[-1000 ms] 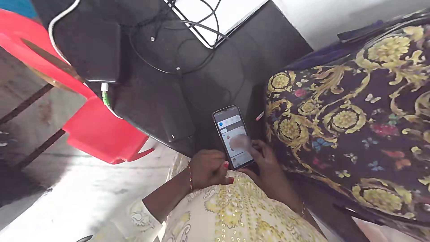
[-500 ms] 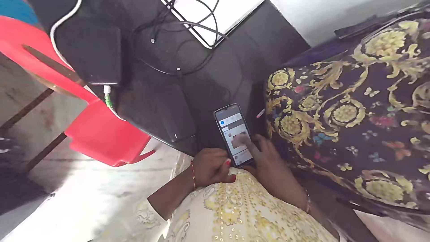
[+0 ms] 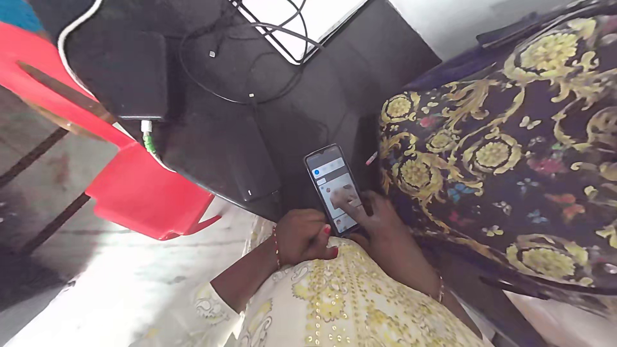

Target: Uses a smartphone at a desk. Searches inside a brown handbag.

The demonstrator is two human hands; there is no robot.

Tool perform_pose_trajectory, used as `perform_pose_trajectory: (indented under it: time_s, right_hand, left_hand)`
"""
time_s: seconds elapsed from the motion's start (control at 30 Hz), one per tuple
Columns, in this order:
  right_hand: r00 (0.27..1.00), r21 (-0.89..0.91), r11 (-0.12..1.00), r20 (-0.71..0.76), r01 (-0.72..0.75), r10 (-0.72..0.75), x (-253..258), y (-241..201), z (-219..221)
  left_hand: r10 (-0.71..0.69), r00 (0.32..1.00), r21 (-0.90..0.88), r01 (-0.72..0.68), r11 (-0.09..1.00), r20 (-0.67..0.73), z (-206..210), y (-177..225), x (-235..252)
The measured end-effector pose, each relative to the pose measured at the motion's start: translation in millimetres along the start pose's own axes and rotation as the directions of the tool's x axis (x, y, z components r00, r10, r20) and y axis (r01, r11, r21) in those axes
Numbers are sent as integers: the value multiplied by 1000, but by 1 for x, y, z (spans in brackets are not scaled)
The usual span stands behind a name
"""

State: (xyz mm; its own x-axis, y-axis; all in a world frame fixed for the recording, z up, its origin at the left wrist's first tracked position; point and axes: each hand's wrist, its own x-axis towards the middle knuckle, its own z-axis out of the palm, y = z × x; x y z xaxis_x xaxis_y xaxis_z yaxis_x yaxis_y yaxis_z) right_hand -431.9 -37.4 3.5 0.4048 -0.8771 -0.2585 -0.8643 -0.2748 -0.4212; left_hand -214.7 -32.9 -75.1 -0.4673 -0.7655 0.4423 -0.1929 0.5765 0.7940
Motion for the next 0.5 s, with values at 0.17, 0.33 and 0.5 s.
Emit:
perform_pose_trajectory:
  time_s: [0.17, 0.33, 0.5]
  right_hand:
    - [998, -47, 997, 31, -60, 61, 0, 0, -1]
    - [985, 42, 986, -48, -164, 166, -6, -3, 0]
    - [989, 39, 992, -87, -119, 122, -9, 2, 4]
  left_hand:
    - [-13, 1000, -48, 13, 999, 7, -2, 0, 2]
    - [-10, 1000, -50, 9, 999, -6, 0, -1, 0]
    - [-4, 1000, -20, 4, 1000, 3, 0, 0, 2]
